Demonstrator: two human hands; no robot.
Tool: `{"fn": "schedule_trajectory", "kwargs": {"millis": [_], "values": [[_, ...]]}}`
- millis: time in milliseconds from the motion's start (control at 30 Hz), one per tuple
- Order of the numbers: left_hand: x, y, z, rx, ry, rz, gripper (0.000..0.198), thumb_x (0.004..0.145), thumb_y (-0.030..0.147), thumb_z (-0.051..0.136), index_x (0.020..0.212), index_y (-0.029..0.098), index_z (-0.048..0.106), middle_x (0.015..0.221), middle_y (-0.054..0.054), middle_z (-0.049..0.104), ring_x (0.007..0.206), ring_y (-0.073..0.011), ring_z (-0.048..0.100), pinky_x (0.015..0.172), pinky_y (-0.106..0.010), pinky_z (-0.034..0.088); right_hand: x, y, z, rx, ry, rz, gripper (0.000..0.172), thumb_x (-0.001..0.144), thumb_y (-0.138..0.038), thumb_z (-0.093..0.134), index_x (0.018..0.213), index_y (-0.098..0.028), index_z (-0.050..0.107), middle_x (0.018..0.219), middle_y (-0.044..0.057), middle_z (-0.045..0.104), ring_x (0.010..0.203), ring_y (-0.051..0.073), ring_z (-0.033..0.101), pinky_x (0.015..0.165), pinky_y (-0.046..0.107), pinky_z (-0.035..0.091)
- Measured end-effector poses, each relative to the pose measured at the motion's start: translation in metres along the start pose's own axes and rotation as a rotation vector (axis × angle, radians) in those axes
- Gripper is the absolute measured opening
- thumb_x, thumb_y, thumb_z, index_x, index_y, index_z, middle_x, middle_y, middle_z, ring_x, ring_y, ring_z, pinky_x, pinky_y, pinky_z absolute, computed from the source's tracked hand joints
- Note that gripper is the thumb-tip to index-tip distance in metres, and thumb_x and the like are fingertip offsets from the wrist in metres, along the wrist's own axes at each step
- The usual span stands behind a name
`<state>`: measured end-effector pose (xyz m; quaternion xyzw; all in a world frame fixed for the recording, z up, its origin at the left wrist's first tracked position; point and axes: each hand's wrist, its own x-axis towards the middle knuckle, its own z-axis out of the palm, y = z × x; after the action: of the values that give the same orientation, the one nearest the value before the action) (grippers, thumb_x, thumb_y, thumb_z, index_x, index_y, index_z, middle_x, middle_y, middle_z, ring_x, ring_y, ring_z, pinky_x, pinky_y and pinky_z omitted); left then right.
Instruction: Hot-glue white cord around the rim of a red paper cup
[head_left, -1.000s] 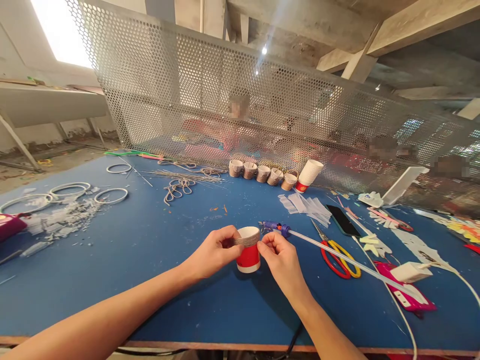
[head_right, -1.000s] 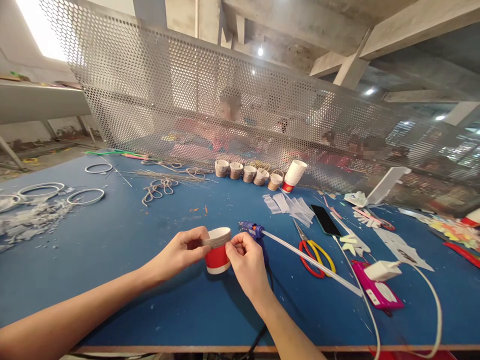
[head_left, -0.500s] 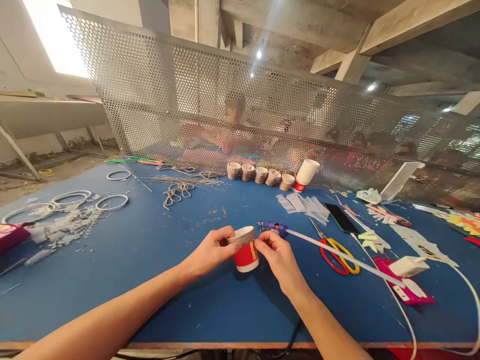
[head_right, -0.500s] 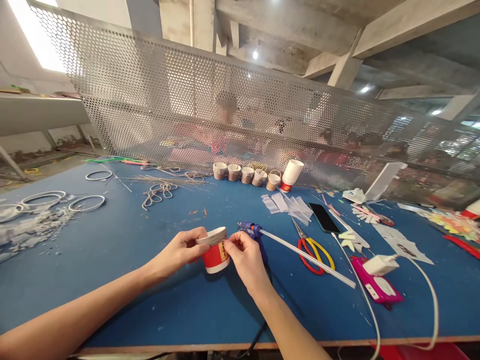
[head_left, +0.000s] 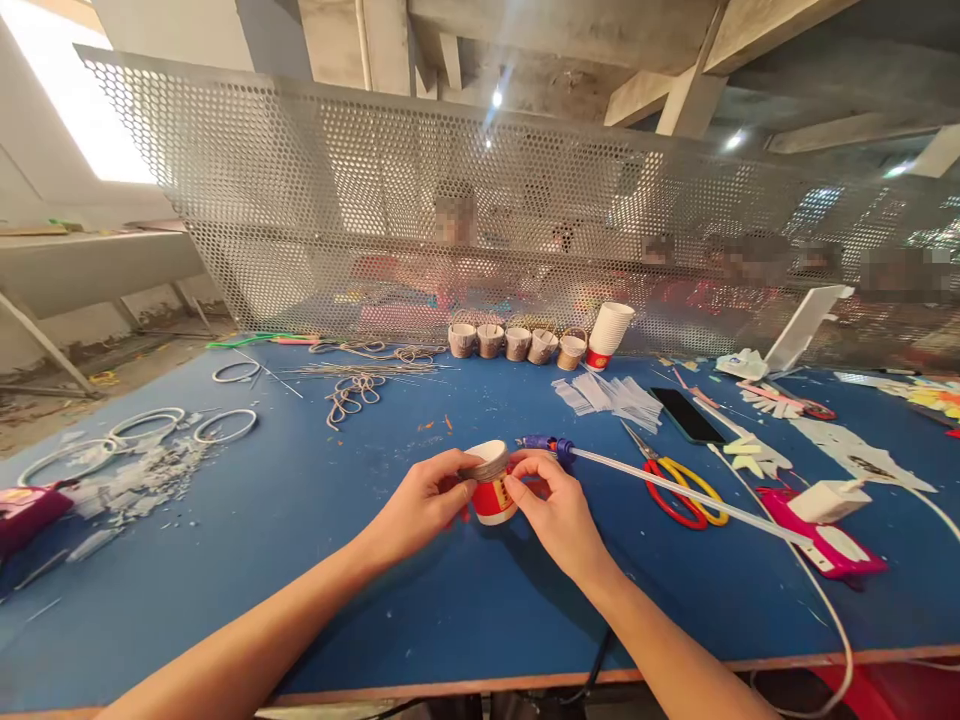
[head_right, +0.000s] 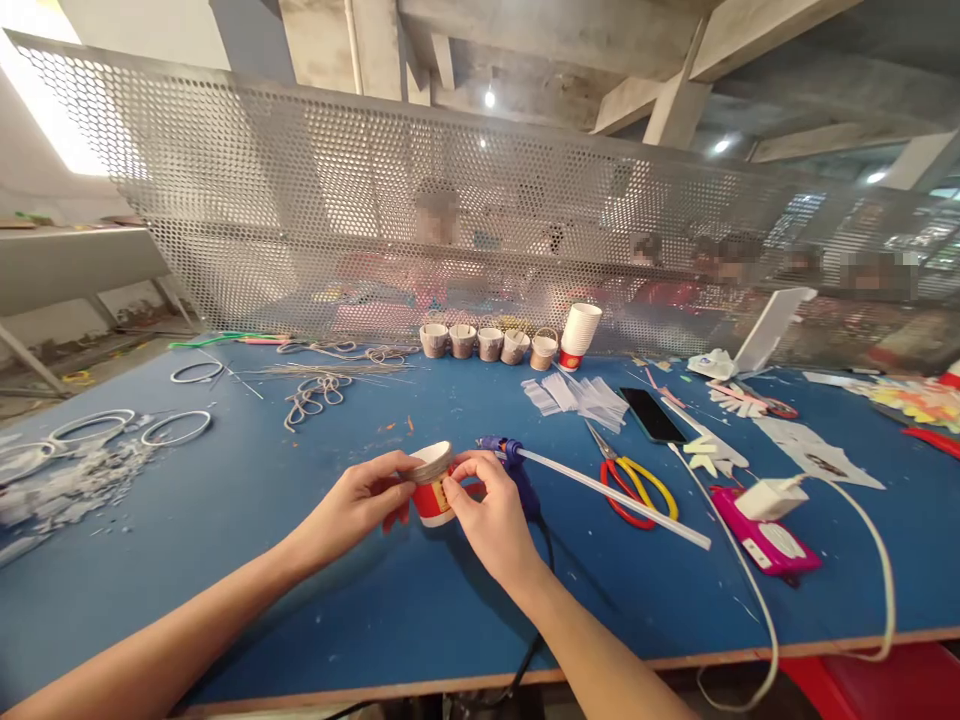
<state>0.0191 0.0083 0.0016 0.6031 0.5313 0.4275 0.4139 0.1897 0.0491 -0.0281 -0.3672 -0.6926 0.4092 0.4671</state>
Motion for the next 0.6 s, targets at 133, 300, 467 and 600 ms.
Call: {"fn": "schedule_trajectory", "kwargs": {"millis": [133,300,467,600], "values": [[-0.0009,-0.0002,0.0028,-0.027,-0.02,-0.029,0.019,0.069,0.019,0.049,0.081,0.014,0.063,0.055,0.004,0.056,0.05,-0.0111,0.051,0.049,-0.022,0.04,-0.0019,-0.0015,0.0014,-0.119,0.043,-0.115,0.013,0.082,-0.03,0.055,0.072,-0.021,0.056,0.096,0.007,0.063,0.09,0.02,0.06,0.075,0.03,0.051],[0.0,-0.0014,0.0059,-0.014,0.036,-0.017,0.016,0.07,0.031,0.058,0.068,0.016,0.057,0.052,0.006,0.051,0.048,-0.0091,0.045,0.045,-0.02,0.034,-0.0032,-0.001,0.0017,-0.176,0.021,-0.137,0.012,0.084,-0.027,0.054,0.074,-0.021,0.056,0.097,0.008,0.062,0.09,0.02,0.059,0.076,0.032,0.05],[0.0011,-0.0035,0.005,0.001,0.066,-0.02,0.02,0.073,0.034,0.056,0.064,0.017,0.054,0.047,0.006,0.05,0.046,-0.0094,0.044,0.044,-0.021,0.033,-0.0058,-0.0002,0.004,-0.21,0.055,-0.242,0.011,0.086,-0.023,0.053,0.076,-0.022,0.056,0.093,0.007,0.061,0.091,0.02,0.058,0.08,0.034,0.048],[0.0006,-0.0035,0.0051,0.006,0.067,-0.034,0.024,0.076,0.036,0.054,0.062,0.017,0.053,0.046,0.006,0.05,0.045,-0.0088,0.043,0.044,-0.021,0.033,-0.006,0.0003,0.0051,-0.224,0.069,-0.272,0.011,0.085,-0.023,0.053,0.075,-0.021,0.056,0.089,0.006,0.062,0.089,0.02,0.059,0.079,0.034,0.049]]}}
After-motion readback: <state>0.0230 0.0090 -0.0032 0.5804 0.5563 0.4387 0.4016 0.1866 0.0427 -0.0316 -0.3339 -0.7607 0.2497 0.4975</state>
